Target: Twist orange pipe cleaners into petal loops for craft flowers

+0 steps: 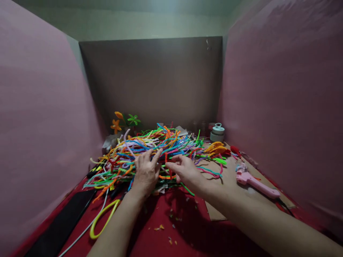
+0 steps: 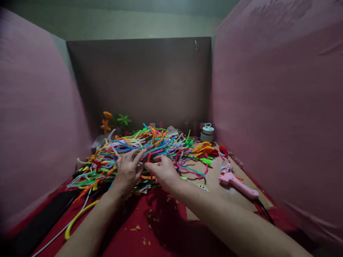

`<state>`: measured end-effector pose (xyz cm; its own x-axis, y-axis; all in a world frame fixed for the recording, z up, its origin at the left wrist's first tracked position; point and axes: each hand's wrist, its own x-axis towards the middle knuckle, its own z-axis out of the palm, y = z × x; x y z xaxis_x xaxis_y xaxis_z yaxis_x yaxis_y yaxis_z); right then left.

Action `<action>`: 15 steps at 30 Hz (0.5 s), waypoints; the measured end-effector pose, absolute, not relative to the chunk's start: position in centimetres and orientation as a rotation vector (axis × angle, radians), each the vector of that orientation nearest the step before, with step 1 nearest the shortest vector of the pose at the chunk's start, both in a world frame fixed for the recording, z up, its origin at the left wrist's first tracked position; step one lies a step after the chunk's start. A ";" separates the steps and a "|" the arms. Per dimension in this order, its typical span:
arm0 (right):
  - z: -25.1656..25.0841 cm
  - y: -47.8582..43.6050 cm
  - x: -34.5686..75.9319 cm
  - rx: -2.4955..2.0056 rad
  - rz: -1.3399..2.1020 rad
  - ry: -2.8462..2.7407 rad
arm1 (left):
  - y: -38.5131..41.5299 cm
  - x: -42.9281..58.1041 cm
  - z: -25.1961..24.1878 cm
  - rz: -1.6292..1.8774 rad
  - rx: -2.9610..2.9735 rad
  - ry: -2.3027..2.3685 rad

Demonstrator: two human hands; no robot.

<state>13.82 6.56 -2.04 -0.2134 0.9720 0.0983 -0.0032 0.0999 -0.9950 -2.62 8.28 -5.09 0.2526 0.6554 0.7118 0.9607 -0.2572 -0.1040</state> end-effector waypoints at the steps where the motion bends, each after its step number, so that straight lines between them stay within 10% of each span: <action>1: -2.0 6.9 13.4 -1.051 1.419 -1.442 | 8.4 -2.5 -5.3 -0.733 -2.015 -1.454; 15: -4.1 6.0 15.6 -1.024 1.821 -1.051 | 8.8 -2.4 -6.0 -0.718 -2.013 -1.557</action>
<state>15.57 5.98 -4.12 -0.3695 0.8939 -0.2540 -0.2272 -0.3519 -0.9080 -2.44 8.76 -6.03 0.2104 0.7125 0.6693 0.9717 -0.2276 -0.0633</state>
